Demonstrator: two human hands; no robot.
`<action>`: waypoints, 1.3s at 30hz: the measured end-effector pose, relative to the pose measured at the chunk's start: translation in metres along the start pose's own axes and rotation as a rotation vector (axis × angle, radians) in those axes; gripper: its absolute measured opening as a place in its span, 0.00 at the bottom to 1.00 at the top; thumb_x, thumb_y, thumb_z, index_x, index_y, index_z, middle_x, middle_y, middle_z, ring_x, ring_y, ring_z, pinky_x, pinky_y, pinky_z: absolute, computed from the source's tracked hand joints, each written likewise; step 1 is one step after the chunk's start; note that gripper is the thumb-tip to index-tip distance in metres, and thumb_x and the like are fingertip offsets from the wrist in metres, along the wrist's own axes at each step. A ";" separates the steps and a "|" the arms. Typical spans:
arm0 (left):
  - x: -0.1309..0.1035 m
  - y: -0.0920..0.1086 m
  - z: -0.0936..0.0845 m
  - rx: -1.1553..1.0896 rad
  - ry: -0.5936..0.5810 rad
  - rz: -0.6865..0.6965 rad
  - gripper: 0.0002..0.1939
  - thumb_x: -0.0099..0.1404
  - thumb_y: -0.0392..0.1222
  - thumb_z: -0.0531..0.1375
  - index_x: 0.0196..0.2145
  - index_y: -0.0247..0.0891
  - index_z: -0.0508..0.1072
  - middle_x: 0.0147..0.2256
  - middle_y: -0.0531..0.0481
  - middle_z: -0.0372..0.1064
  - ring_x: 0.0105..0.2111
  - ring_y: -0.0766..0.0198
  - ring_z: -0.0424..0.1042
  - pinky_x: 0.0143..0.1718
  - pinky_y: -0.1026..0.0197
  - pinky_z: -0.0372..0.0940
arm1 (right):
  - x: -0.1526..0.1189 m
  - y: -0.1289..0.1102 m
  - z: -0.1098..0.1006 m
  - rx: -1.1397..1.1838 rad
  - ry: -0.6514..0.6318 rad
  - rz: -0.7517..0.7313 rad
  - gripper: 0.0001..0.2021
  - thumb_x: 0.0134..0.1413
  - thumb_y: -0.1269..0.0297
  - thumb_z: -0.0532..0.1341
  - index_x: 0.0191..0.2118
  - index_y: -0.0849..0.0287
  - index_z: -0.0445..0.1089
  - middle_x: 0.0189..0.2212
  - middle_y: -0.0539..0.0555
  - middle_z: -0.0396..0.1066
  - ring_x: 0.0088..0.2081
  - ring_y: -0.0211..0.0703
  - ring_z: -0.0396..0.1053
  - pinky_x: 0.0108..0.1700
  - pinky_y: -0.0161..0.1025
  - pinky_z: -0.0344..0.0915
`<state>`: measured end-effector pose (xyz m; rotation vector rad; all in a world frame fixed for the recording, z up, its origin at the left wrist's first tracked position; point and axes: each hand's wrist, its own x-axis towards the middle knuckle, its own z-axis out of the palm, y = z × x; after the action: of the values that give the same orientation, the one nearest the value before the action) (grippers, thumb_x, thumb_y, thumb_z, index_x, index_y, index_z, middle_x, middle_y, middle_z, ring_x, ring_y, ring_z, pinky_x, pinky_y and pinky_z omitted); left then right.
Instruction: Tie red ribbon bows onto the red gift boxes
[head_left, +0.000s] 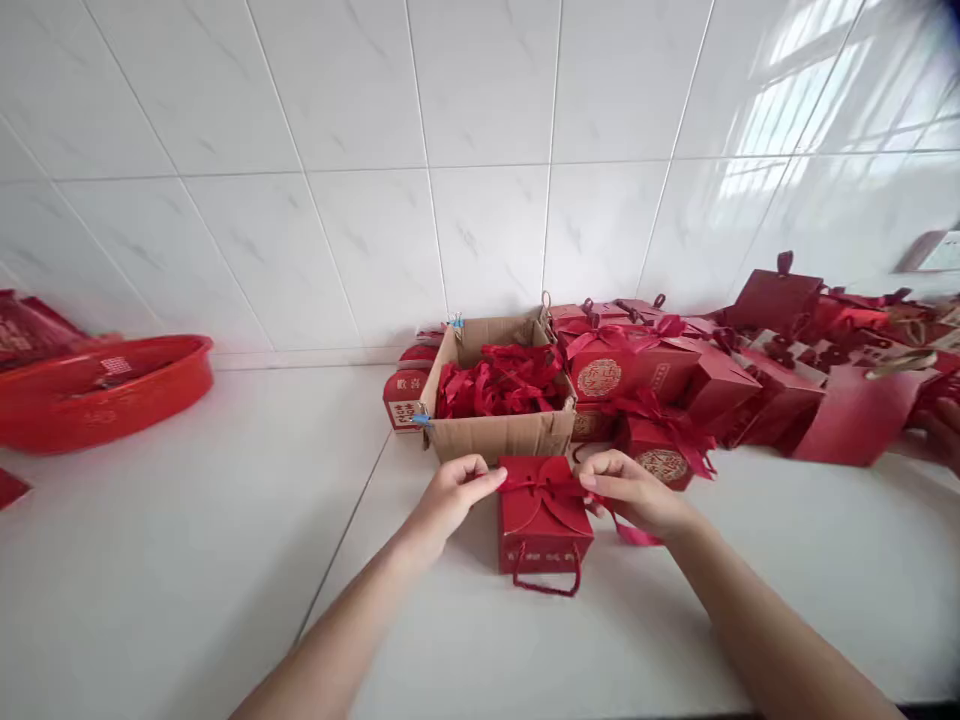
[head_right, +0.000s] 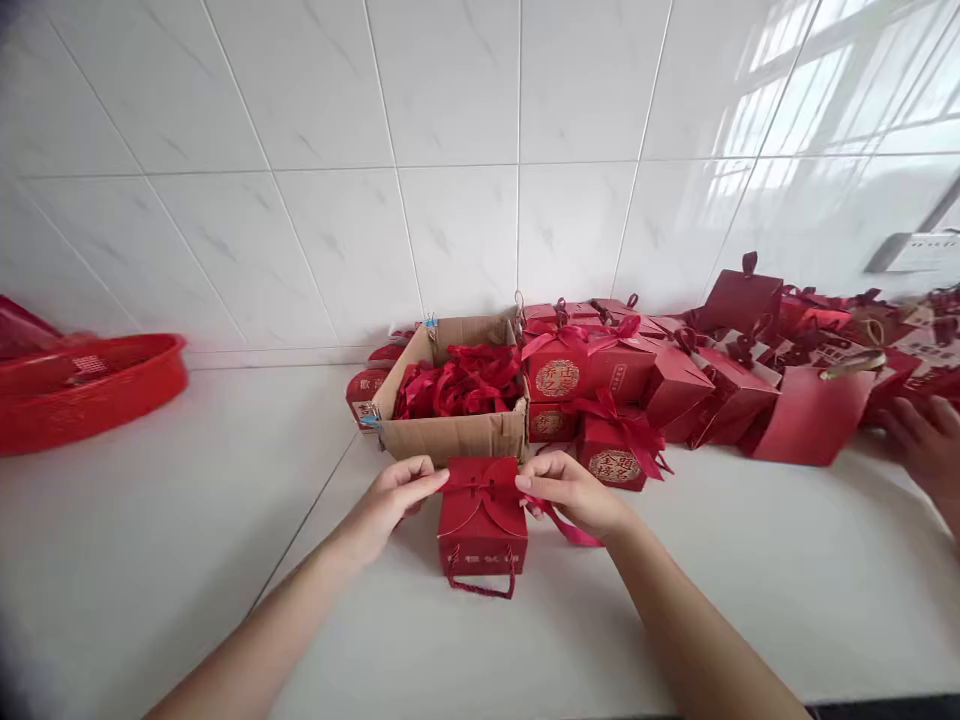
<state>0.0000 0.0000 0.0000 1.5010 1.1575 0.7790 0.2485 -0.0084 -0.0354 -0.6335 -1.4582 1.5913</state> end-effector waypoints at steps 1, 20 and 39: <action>0.000 -0.001 0.001 0.002 0.000 0.002 0.21 0.58 0.50 0.60 0.22 0.38 0.52 0.22 0.59 0.44 0.24 0.69 0.44 0.27 0.62 0.40 | 0.000 -0.001 0.000 0.001 0.004 -0.013 0.14 0.53 0.60 0.64 0.22 0.62 0.70 0.18 0.49 0.64 0.20 0.31 0.58 0.24 0.32 0.55; -0.001 0.003 0.015 0.103 0.053 0.241 0.13 0.55 0.42 0.65 0.34 0.39 0.64 0.34 0.53 0.62 0.37 0.64 0.63 0.42 0.61 0.58 | -0.008 -0.021 0.016 -0.080 0.032 -0.237 0.06 0.59 0.65 0.61 0.37 0.56 0.76 0.27 0.50 0.72 0.31 0.36 0.65 0.37 0.37 0.60; -0.005 0.043 0.054 0.238 0.198 0.522 0.02 0.58 0.38 0.61 0.31 0.37 0.70 0.31 0.50 0.73 0.33 0.63 0.72 0.37 0.62 0.66 | -0.012 -0.029 0.033 -0.426 0.135 -0.184 0.11 0.59 0.59 0.60 0.43 0.56 0.59 0.26 0.48 0.72 0.32 0.39 0.68 0.40 0.39 0.64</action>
<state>0.0590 -0.0227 0.0285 2.0004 1.0361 1.1939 0.2346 -0.0373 -0.0030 -0.8041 -1.7132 1.0819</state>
